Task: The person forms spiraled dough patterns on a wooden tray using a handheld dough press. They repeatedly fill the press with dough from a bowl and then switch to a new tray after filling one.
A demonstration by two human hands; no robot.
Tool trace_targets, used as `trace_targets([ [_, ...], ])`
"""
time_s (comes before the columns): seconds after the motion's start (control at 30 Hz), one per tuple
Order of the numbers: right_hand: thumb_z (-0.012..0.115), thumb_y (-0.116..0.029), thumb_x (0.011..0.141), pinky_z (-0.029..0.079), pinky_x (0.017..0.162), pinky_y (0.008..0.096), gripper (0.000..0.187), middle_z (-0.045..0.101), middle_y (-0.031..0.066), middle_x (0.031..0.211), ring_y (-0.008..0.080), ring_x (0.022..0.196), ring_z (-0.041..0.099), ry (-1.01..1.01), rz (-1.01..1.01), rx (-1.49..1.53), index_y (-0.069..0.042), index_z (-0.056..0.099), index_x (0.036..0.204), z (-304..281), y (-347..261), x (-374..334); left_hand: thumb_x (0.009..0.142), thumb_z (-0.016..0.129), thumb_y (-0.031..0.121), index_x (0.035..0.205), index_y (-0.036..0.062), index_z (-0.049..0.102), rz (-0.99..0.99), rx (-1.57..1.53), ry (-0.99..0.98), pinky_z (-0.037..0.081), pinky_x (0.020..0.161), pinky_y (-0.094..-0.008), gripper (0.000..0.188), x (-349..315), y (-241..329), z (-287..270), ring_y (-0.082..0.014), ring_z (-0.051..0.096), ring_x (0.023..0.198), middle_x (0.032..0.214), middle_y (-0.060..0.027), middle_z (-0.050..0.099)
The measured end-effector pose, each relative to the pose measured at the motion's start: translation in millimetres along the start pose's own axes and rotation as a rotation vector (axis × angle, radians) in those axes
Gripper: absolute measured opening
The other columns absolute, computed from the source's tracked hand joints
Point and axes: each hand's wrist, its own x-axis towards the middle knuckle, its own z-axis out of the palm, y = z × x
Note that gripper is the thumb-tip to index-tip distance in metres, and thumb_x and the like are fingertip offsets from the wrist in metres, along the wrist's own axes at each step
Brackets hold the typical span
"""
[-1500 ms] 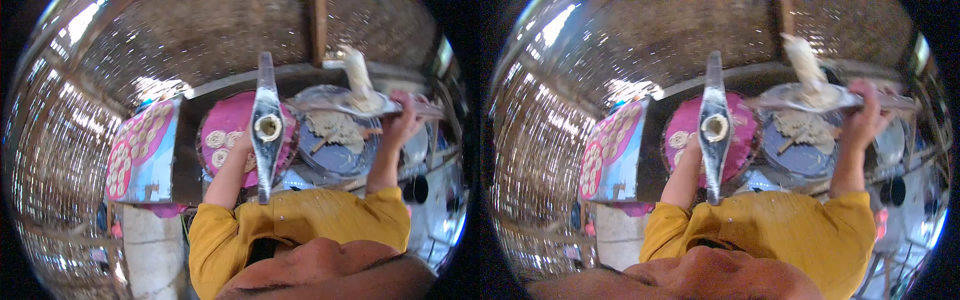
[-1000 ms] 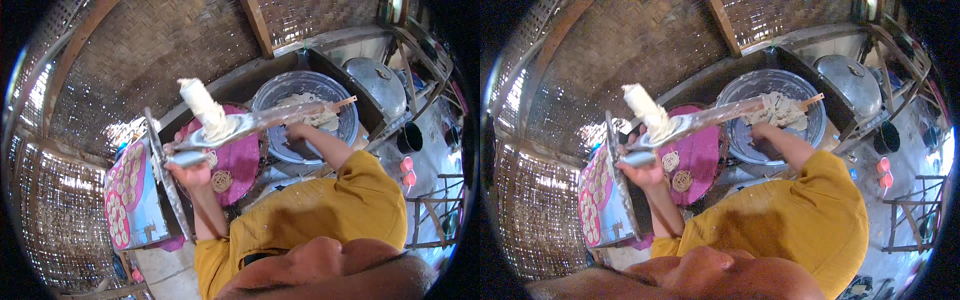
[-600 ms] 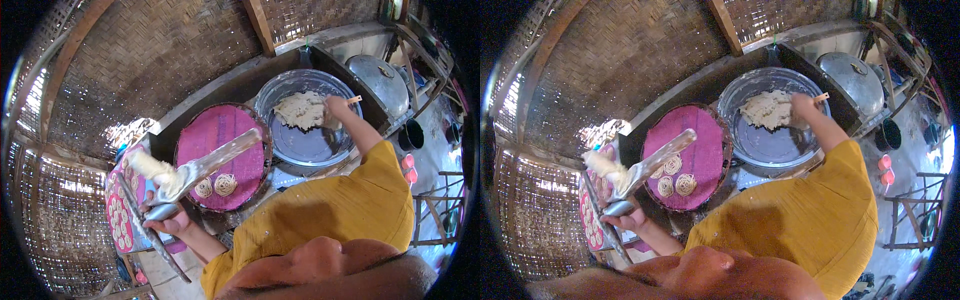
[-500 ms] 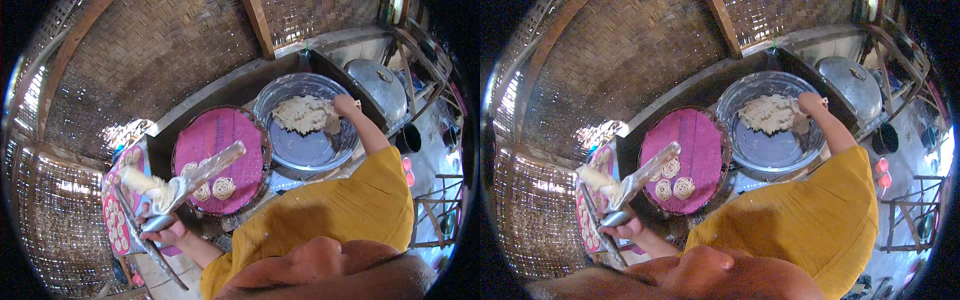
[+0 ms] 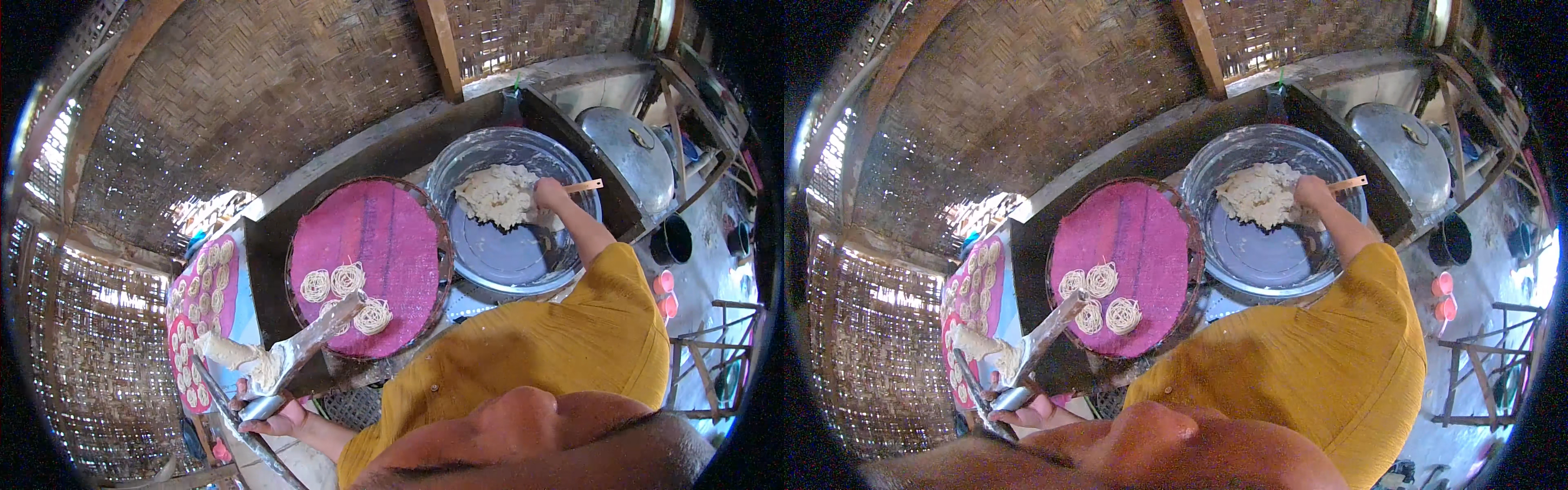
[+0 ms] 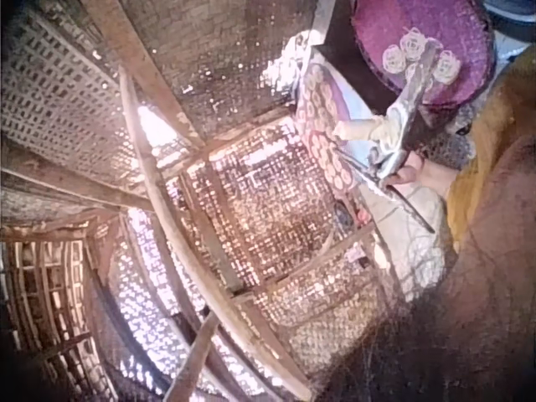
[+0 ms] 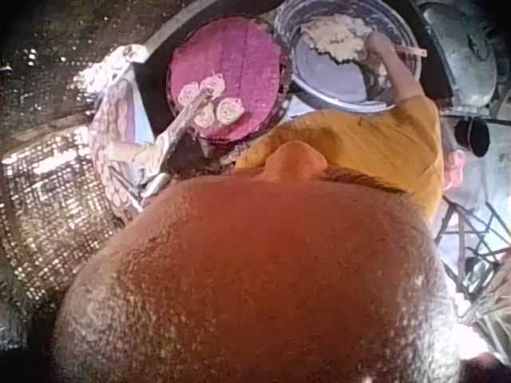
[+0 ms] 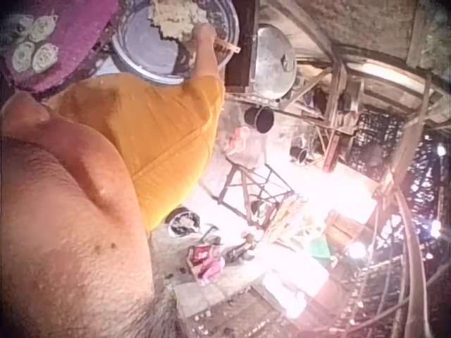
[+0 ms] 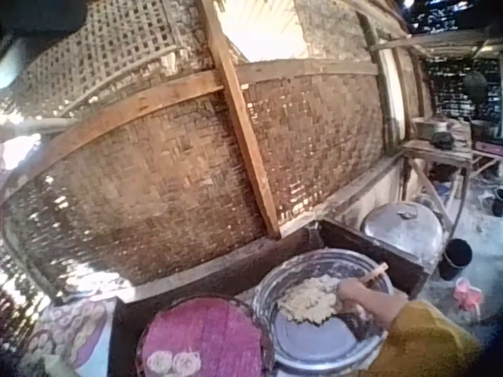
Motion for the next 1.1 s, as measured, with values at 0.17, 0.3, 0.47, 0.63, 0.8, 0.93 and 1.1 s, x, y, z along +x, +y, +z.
trace_targets([
  [0.17,0.059,-0.015,0.06,0.047,0.071,0.0393,0.024,0.06,0.0182,0.085,0.0306,0.08,0.059,0.021,0.046,0.019,-0.001,0.063,0.08,-15.9,-27.8,-15.4,0.07,0.059,0.05,0.103,0.017,0.052,0.006,0.024,-0.02,0.033,0.091,-0.0518,0.047,-0.1,1.7,1.2,-0.0277,0.043,0.108,0.111,-0.0088,0.051],
  [0.3,0.057,-0.016,0.064,0.047,0.071,0.0385,0.024,0.061,0.0178,0.086,0.0307,0.081,0.059,-0.056,-0.107,-0.031,-0.002,0.063,0.082,-5.9,-33.6,-8.0,0.069,0.058,0.052,0.104,0.0182,0.051,0.007,0.036,-0.029,0.031,0.093,-0.0513,0.049,1.1,-3.9,2.2,-0.0276,0.041,0.11,0.113,-0.0082,0.049],
  [0.47,0.057,-0.017,0.065,0.047,0.07,0.0374,0.024,0.061,0.0176,0.086,0.0295,0.08,0.06,-0.012,-0.104,0.0,-0.001,0.063,0.081,-5.0,-59.8,-20.6,0.068,0.058,0.053,0.105,0.0187,0.051,-0.011,0.032,-0.126,0.027,0.095,-0.0509,0.051,-0.4,-1.3,-4.4,-0.0275,0.038,0.113,0.116,-0.0074,0.046],
  [0.63,0.056,-0.018,0.065,0.047,0.07,0.0378,0.024,0.061,0.0174,0.084,0.0299,0.08,0.06,0.032,-0.076,0.051,0.0,0.063,0.08,17.0,-63.4,-26.2,0.069,0.06,0.049,0.104,0.0187,0.051,-0.04,0.008,-0.098,0.028,0.095,-0.0504,0.047,-1.4,3.3,6.8,-0.0276,0.038,0.112,0.113,-0.0069,0.047],
  [0.8,0.056,-0.016,0.064,0.046,0.055,0.0351,0.019,0.061,0.0154,0.068,0.0253,0.059,0.059,-0.03,-0.281,0.203,-0.003,0.063,0.075,-6.6,-38.7,-35.0,0.072,0.064,0.021,0.098,0.0181,0.048,-0.165,0.074,-0.167,0.028,0.094,-0.0502,0.03,-3.6,26.7,24.7,-0.0296,0.038,0.109,0.105,-0.0035,0.044],
  [0.93,0.058,-0.021,0.073,0.031,0.035,0.0219,0.018,0.046,-0.0024,0.05,0.0047,0.042,0.041,-0.223,-0.272,0.686,-0.006,0.063,0.081,-96.0,-18.4,-88.1,0.065,0.067,0.016,0.093,0.0158,0.049,-0.098,0.177,-0.232,0.033,0.085,-0.0464,0.033,-7.8,57.3,19.8,-0.0269,0.039,0.103,0.1,-0.0021,0.042],
  [1.1,0.059,-0.03,0.076,0.024,0.037,0.02,0.039,0.042,-0.0044,0.053,0.0032,0.042,0.033,-0.317,-0.523,0.834,0.0,0.058,0.101,-165.2,-46.2,-149.6,0.063,0.067,0.026,0.101,0.0086,0.048,-0.095,0.458,-0.414,0.039,0.081,-0.0401,0.046,6.7,39.9,70.4,-0.0294,0.048,0.096,0.099,-0.0104,0.05],
])
